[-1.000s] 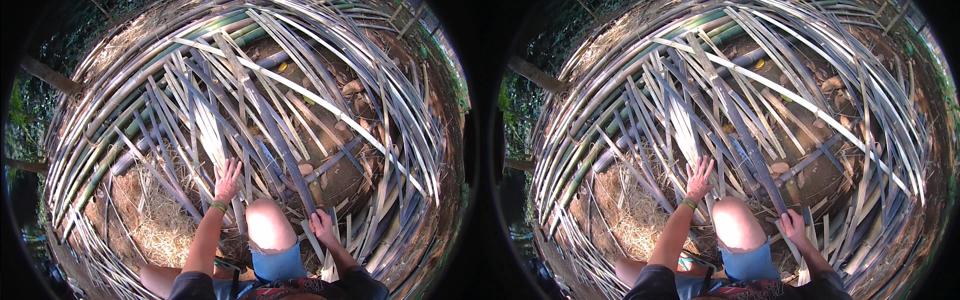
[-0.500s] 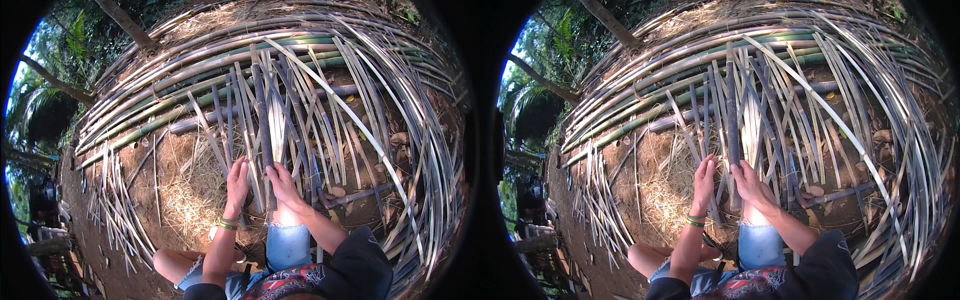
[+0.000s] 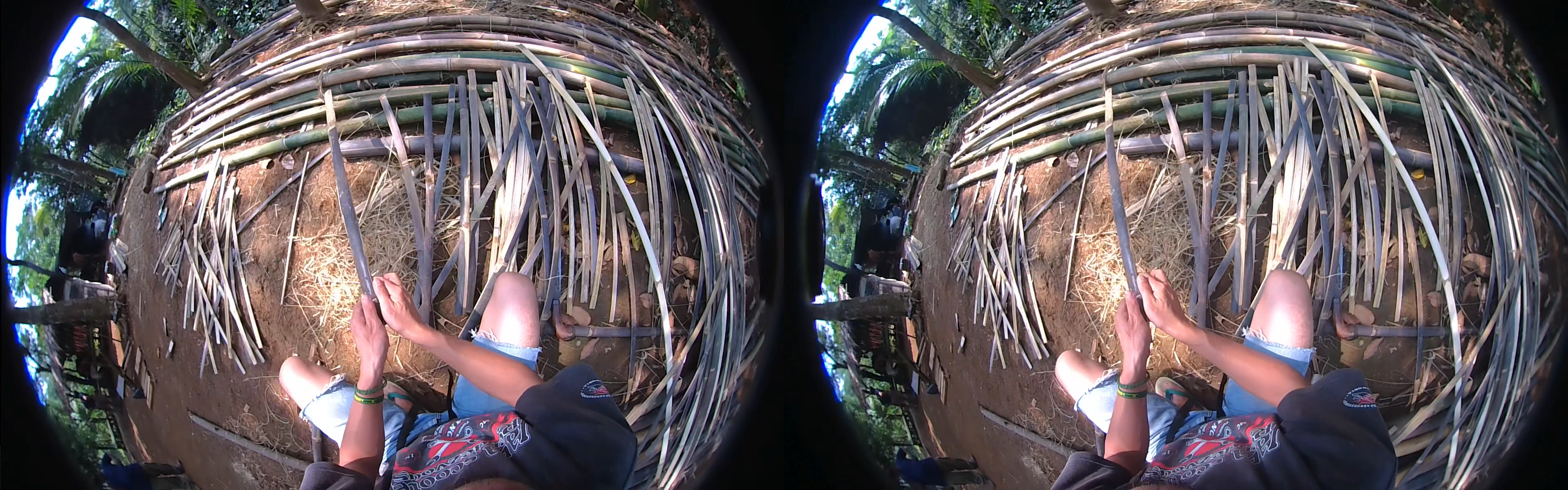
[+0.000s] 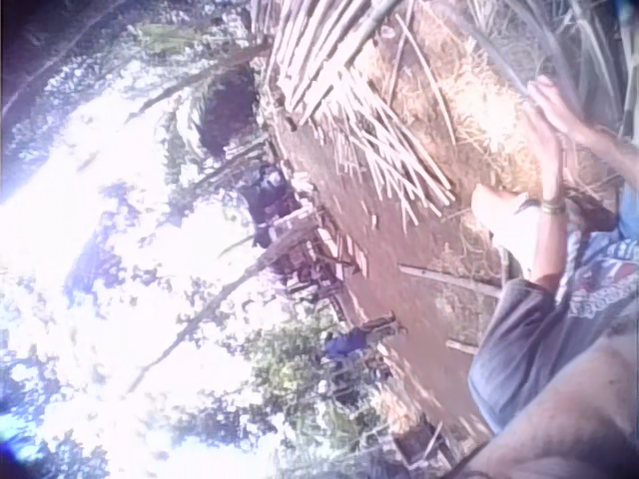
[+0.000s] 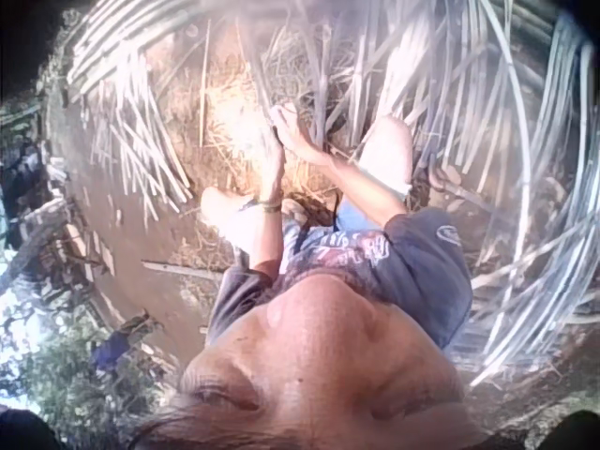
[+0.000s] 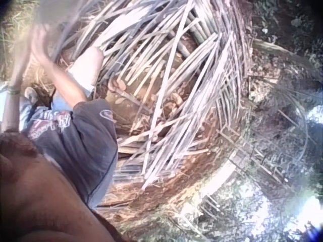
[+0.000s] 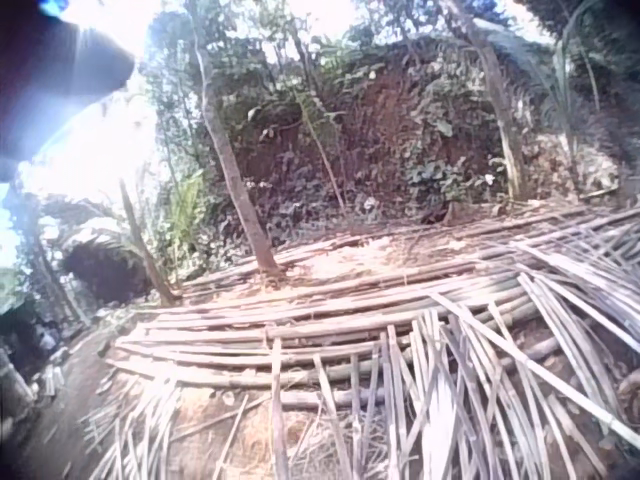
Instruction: The person sits on the ground and uses a large knife to split long bamboo poles into thin strips. They repeatedly strike the bamboo against a wooden stake to drive the knife through the material, then gather the resulting strips and place them in a pile.
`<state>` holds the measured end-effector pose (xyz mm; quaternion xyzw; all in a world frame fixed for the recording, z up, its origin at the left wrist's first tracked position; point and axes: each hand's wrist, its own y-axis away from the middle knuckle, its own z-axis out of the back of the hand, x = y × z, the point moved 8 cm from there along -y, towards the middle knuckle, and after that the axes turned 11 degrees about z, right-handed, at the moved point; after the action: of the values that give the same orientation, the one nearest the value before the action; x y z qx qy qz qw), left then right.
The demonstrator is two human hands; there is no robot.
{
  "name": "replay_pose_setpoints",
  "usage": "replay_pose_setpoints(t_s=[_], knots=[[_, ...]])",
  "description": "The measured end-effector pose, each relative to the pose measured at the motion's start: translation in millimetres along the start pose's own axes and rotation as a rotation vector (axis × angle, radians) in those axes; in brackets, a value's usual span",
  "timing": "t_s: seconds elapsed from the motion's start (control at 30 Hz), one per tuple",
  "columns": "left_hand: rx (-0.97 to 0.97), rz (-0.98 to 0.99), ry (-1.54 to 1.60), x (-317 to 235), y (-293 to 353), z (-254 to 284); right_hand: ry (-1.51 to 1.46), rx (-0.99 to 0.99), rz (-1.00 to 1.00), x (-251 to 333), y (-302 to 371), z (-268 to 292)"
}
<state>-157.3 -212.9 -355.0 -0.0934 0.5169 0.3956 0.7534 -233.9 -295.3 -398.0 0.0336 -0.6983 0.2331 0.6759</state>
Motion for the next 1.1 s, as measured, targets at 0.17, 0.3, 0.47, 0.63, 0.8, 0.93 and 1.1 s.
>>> replay_pose_setpoints(t_s=[0.17,0.3,0.47,0.63,0.8,0.93,1.1], knots=[[-0.1,0.033,-0.125,58.3,1.6,55.4,0.227,0.171,-0.13,-44.9,30.5,-6.3],[-0.041,0.161,-0.006,109.6,-9.5,81.1,0.527,0.088,-0.37,-89.6,55.4,34.8],[0.048,0.198,0.052,120.0,-7.9,107.5,0.941,-0.213,-0.45,-116.0,100.9,105.9],[0.069,0.16,0.076,116.0,-20.4,134.3,0.904,-0.249,-0.744,-142.9,131.9,130.4],[0.154,0.207,0.126,123.3,-32.0,123.9,0.819,-0.363,-1.008,-176.8,164.3,140.2],[0.192,0.231,0.134,139.8,-44.5,109.8,0.88,-0.65,-0.927,-165.6,183.3,153.5],[0.259,0.263,0.16,144.4,-50.7,93.0,1.241,-0.741,-0.807,-150.9,239.9,204.0]])
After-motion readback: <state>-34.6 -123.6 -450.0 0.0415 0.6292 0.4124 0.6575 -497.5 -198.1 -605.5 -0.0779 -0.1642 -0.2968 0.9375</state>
